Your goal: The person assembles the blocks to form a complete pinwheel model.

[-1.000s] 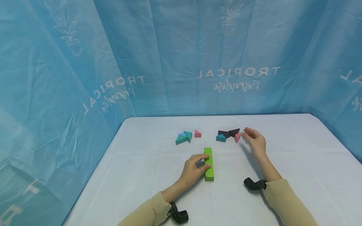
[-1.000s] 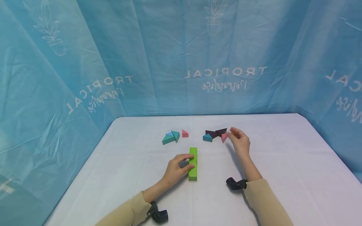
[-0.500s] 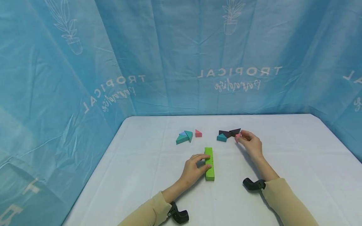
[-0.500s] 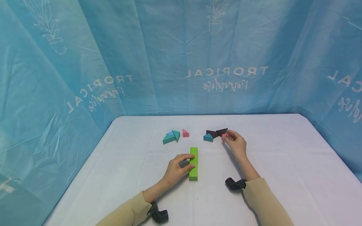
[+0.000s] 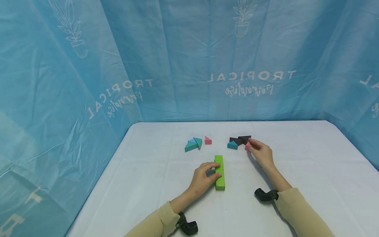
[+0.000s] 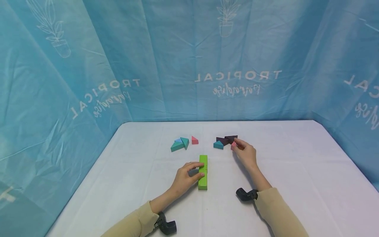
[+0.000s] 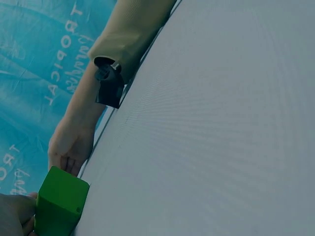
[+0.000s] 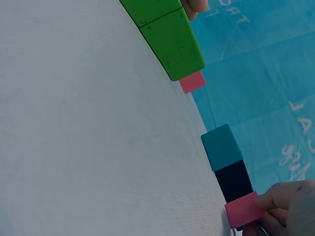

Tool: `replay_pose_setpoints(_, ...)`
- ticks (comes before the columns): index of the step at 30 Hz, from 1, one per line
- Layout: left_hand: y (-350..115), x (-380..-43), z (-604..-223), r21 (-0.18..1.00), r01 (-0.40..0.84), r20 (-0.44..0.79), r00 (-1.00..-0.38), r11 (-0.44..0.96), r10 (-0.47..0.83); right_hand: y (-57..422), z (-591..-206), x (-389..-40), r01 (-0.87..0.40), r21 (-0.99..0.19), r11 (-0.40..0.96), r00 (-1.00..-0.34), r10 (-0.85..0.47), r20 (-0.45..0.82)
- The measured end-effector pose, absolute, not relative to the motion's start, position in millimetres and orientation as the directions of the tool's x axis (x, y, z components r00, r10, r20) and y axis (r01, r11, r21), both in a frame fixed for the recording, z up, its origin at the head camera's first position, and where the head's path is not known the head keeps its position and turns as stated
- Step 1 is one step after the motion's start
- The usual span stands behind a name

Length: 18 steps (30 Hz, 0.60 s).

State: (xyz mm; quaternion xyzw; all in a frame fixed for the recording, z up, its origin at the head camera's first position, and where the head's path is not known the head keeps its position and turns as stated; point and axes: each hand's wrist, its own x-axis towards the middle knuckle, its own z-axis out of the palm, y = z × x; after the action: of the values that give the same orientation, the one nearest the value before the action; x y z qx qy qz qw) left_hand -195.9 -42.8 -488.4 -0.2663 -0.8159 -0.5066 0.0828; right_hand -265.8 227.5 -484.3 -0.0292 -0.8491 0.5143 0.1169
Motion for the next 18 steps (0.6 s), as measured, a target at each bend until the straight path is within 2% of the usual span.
replay_pose_setpoints(10, -43.1, -195.7, -487.9, 0.786, 0.522, 0.411, -0.842, 0.332, 0.35, 227.8, -486.5, -264.6, -0.092, -0.857, 0.507, -0.971, 0.146, 0.191)
replay_pose_setpoints(18, -43.3, -195.4, -488.6, 0.783, 0.527, 0.416, -0.838, 0.329, 0.352, 226.9, -487.7, -262.2, -0.139, -0.803, 0.579, -0.956, 0.133, 0.262)
